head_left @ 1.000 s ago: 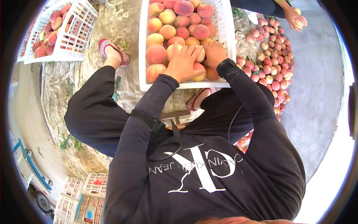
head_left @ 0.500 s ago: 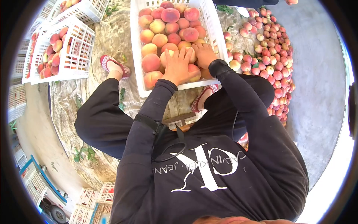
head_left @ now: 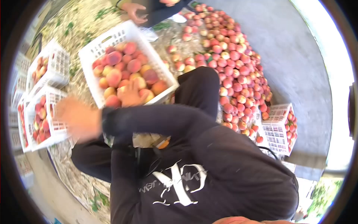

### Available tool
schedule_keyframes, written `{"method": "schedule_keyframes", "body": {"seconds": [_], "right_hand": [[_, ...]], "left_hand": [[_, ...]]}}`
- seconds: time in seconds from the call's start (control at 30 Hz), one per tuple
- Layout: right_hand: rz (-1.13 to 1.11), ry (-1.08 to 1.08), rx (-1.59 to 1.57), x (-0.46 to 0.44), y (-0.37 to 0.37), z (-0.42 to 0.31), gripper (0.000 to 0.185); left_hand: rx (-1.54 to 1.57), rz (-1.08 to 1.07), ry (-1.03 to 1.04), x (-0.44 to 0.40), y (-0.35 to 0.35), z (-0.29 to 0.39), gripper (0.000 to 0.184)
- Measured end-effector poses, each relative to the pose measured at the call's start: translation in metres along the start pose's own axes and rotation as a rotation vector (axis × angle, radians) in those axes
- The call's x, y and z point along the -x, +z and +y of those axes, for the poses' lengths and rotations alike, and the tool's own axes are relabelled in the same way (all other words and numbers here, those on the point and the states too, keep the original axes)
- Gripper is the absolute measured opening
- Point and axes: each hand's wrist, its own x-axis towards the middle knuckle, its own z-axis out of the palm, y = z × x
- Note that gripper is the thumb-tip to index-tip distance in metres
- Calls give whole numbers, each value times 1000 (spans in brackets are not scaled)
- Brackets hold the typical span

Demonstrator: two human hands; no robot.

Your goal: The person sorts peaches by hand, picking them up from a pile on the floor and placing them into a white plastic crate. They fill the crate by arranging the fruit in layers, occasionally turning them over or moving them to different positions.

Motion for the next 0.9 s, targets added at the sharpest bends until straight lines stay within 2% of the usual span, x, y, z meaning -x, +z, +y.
{"method": "schedule_keyframes", "body": {"seconds": [0.03,0.1,0.13,0.17,0.2,0.23,0.3,0.33,0.37,0.4,0.43,0.47,0.5,0.53,0.57,0.6,0.63,0.67,0.7,0.77,0.8,0.9], "right_hand": [[-3,-52,-152,-22,14,-42,25],[-93,-182,49,-40,54,-98,36],[-90,-188,25,-47,57,-116,36],[-74,-213,-138,-53,59,-137,29],[-62,-237,-306,-55,63,-154,24],[-64,-246,-342,-56,66,-160,24],[96,-72,-33,-62,74,-154,27],[-281,-79,58,-72,27,-121,29],[-265,-231,172,-77,-30,-88,19],[-51,-2,-181,-66,-45,-58,22],[-175,-39,-323,-70,-59,0,32],[-268,85,-350,-63,-89,37,44],[-548,774,-322,-50,-121,71,51],[-504,649,-209,-34,-140,106,55],[-507,449,-134,8,-146,192,52],[-629,448,5,17,-162,191,51],[-730,547,150,44,-168,219,56],[-772,996,-176,42,-162,202,64],[-794,1001,-187,50,-152,208,64],[-972,695,157,66,-134,215,65],[-1045,651,166,63,-124,212,62],[-1040,622,45,73,-88,216,67]], "left_hand": [[133,-28,4,0,0,0,84],[130,-15,5,-2,6,-2,84],[175,-11,23,-1,7,-3,83],[215,-9,27,-1,8,-6,83],[126,43,0,2,10,-3,82],[124,73,-3,3,14,-3,82],[88,61,-9,6,6,1,79],[63,306,27,14,13,2,72],[185,202,40,9,20,-6,55],[168,190,-8,12,28,-10,55],[290,280,36,11,30,-7,45],[415,375,86,9,9,-1,36],[291,-30,-67,10,-14,4,46],[386,259,-52,9,15,4,60],[360,336,-58,10,25,6,70],[350,272,-76,11,19,6,74],[344,206,-93,11,11,7,77],[364,215,-102,11,12,8,78],[384,220,-108,12,8,8,79],[410,189,-139,13,0,8,76],[411,179,-136,14,-2,7,74],[424,206,-129,13,4,8,68]]}}
